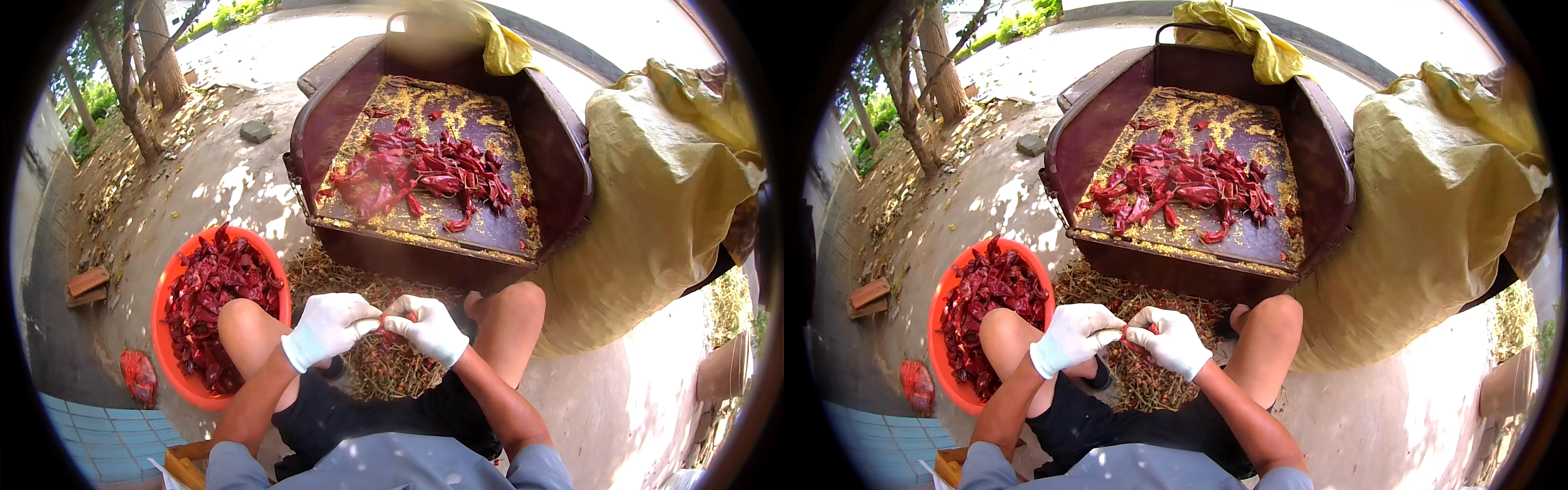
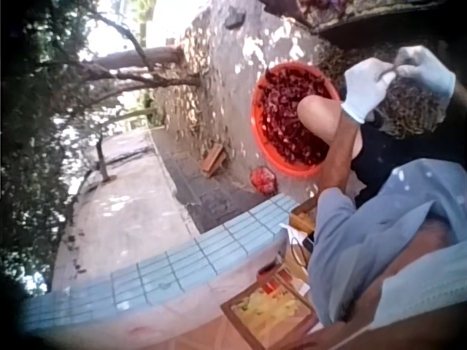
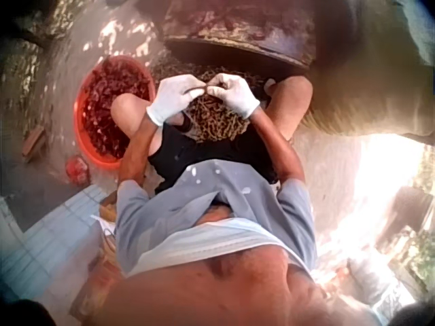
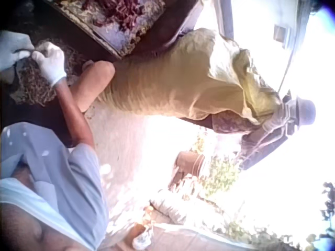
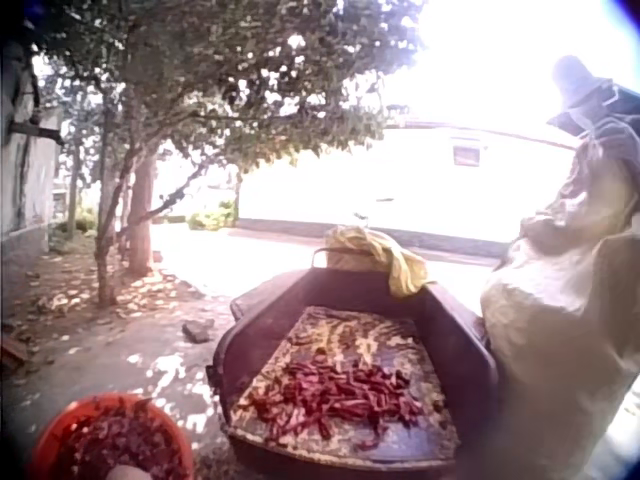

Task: The person removes stems from dried red peppers by hand and with a knife, placing the processed peppers into a red basin.

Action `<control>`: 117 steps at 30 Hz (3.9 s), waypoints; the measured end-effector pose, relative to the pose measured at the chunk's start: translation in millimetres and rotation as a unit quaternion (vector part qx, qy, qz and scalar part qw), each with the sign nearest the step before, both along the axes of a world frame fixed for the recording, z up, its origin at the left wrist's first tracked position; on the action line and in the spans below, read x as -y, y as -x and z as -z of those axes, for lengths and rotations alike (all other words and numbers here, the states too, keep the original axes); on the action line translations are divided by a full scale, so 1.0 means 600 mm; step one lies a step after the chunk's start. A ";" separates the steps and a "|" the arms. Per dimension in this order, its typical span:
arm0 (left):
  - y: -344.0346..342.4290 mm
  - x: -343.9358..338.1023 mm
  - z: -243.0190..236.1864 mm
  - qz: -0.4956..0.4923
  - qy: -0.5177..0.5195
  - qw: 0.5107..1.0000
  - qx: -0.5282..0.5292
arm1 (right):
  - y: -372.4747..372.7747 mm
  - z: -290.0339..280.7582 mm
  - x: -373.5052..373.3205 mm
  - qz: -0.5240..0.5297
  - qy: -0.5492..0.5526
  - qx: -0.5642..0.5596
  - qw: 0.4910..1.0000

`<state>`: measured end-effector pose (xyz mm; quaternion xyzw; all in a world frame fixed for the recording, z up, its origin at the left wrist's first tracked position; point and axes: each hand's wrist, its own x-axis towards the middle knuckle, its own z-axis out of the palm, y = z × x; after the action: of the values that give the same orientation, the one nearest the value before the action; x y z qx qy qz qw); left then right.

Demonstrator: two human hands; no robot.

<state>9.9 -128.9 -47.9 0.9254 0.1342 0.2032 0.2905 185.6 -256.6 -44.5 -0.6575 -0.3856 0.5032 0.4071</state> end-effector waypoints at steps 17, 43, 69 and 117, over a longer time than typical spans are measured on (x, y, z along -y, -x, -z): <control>0.009 0.049 0.059 -0.125 0.073 0.986 0.079 | 0.028 0.047 -0.003 -0.037 -0.286 0.374 0.882; -0.007 0.026 0.081 -0.156 0.152 0.972 0.091 | 0.022 0.066 -0.031 0.017 -0.105 0.151 0.983; -0.026 0.001 0.002 -0.138 0.025 0.983 0.116 | -0.001 0.048 -0.037 0.055 -0.153 0.062 0.985; -0.053 0.005 0.030 -0.114 0.542 0.827 0.090 | -0.016 0.019 -0.029 0.027 -0.324 0.503 0.801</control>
<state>41.5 -131.9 -66.1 0.5745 0.3008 0.2118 0.7312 195.1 -239.3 -55.9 -0.6584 -0.6586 -0.0642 0.3587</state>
